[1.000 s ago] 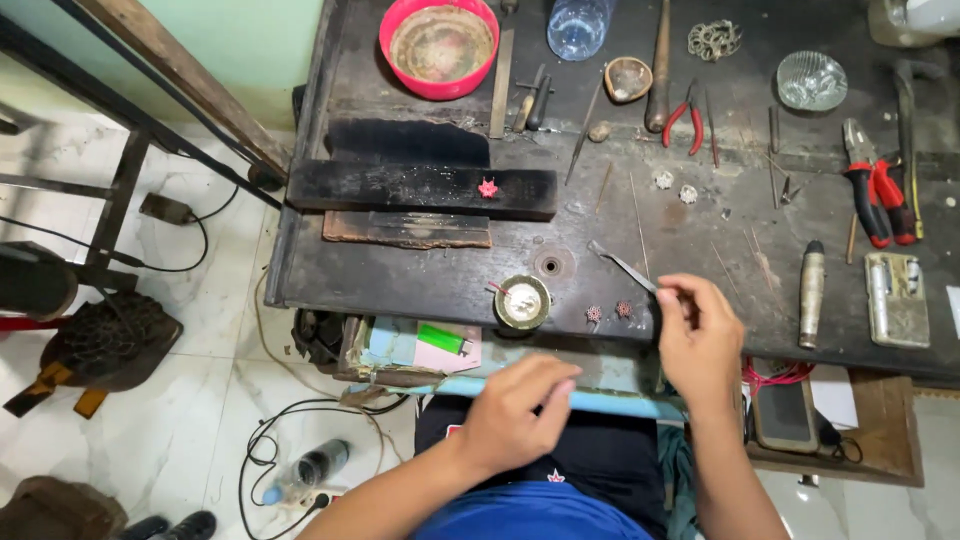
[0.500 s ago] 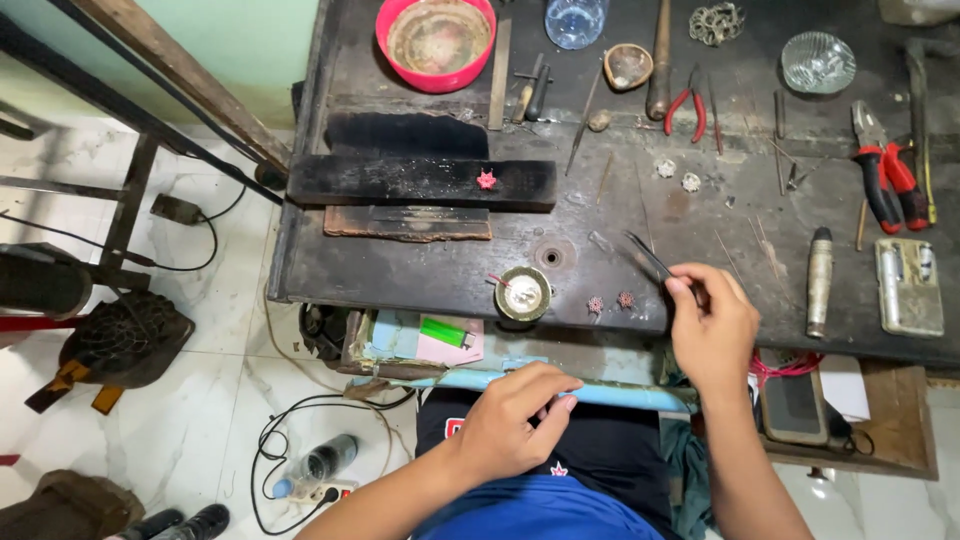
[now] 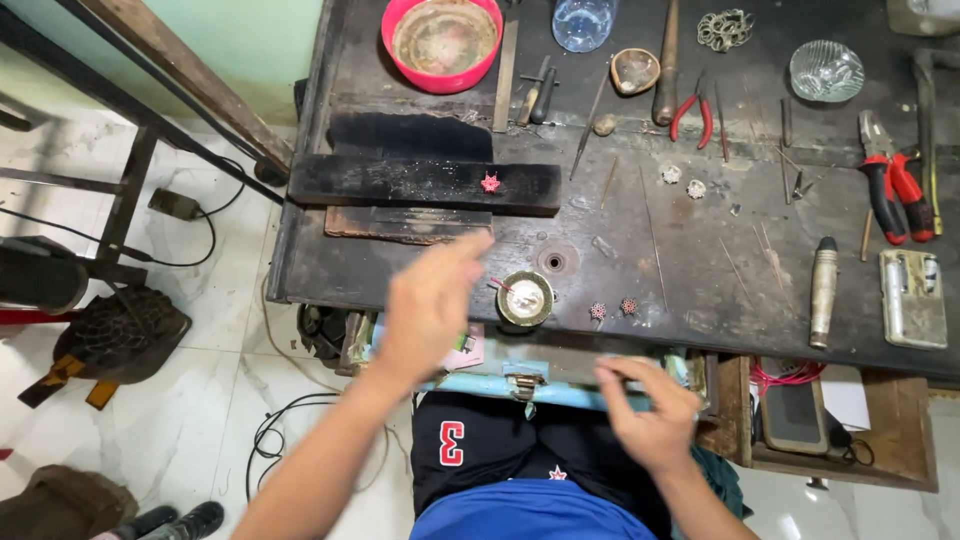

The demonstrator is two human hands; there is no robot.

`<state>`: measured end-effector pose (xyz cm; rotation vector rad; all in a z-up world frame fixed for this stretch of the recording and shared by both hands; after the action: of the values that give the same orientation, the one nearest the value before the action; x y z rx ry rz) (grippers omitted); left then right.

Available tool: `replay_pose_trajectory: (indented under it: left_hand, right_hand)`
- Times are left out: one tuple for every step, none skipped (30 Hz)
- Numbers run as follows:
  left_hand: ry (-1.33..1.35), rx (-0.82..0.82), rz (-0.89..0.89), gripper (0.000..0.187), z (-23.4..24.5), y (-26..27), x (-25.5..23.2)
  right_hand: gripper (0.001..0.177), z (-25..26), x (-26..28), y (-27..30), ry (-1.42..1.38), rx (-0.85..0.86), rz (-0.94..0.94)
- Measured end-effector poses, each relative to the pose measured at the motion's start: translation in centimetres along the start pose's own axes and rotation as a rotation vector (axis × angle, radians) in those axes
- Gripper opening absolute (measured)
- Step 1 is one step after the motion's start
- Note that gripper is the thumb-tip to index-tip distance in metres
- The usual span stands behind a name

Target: Soldering small metal jewelry components on a workbench using a gas torch and tweezers.

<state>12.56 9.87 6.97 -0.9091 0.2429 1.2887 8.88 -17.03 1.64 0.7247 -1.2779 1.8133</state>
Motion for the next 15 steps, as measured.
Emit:
replay_pose_trajectory:
  left_hand:
    - [-0.001,-0.001,0.003,0.029,1.2,-1.3,1.0]
    - [-0.199,-0.046,-0.055,0.023,2.5,-2.5,1.6]
    - [-0.394,-0.087,-0.114,0.018,3.7,-3.7,2.2]
    - [-0.393,-0.085,-0.11,0.018,3.8,-4.2,2.7]
    - [-0.535,-0.129,-0.185,0.017,4.1,-4.9,2.8]
    - [-0.677,-0.173,-0.259,0.019,4.3,-5.6,2.9]
    - [-0.683,-0.177,-0.257,0.019,4.2,-6.2,3.1]
    - [-0.696,-0.157,-0.308,0.022,3.9,-6.8,3.1]
    - [-0.705,-0.129,-0.354,0.025,3.4,-7.0,3.1]
    - [-0.707,-0.126,-0.347,0.025,3.1,-6.9,3.4]
    - [-0.699,-0.127,-0.349,0.024,2.8,-7.0,3.6]
    - [-0.69,-0.128,-0.351,0.024,2.4,-7.1,3.9]
    - [-0.688,-0.127,-0.349,0.024,2.2,-7.1,4.1]
    - [-0.684,-0.128,-0.346,0.023,2.0,-7.1,4.4]
    - [-0.683,-0.132,-0.346,0.022,2.0,-7.3,4.6]
  right_hand:
    - [0.007,0.8,-1.4,0.9,-0.002,0.003,0.0]
    - [0.006,2.0,-3.1,1.8,0.059,-0.054,-0.073]
    - [0.006,3.3,-4.8,2.9,0.123,-0.111,-0.147]
    - [0.006,3.7,-5.1,3.2,0.124,-0.108,-0.149]
    - [0.005,3.8,-5.4,3.2,0.162,-0.093,-0.103]
    - [0.005,3.9,-5.6,3.3,0.2,-0.079,-0.056]
    - [0.005,3.6,-5.6,3.2,0.195,-0.076,-0.051]
    - [0.005,3.4,-5.7,3.2,0.186,-0.076,-0.054]
    - [0.005,3.2,-5.6,3.6,0.18,-0.073,-0.065]
    - [0.005,3.1,-5.5,3.6,0.178,-0.066,-0.067]
    - [0.004,3.1,-5.4,3.5,0.186,-0.073,-0.062]
    - [0.003,3.1,-5.3,3.4,0.194,-0.08,-0.057]
    - [0.003,3.2,-5.4,3.5,0.196,-0.079,-0.058]
    - [0.003,3.3,-5.3,3.6,0.188,-0.074,-0.048]
    - [0.003,3.3,-5.3,3.4,0.178,-0.072,-0.034]
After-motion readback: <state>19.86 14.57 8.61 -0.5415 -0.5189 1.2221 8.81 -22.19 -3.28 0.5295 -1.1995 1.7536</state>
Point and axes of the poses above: each hand's wrist, its own y-axis away from the middle knuckle, its own z-axis out of the back of the hand, x = y × z, the point moved 5 cm from there along -y, towards the middle knuckle, and after that the axes turned 12 degrees about -y, right-handed, at the moved point
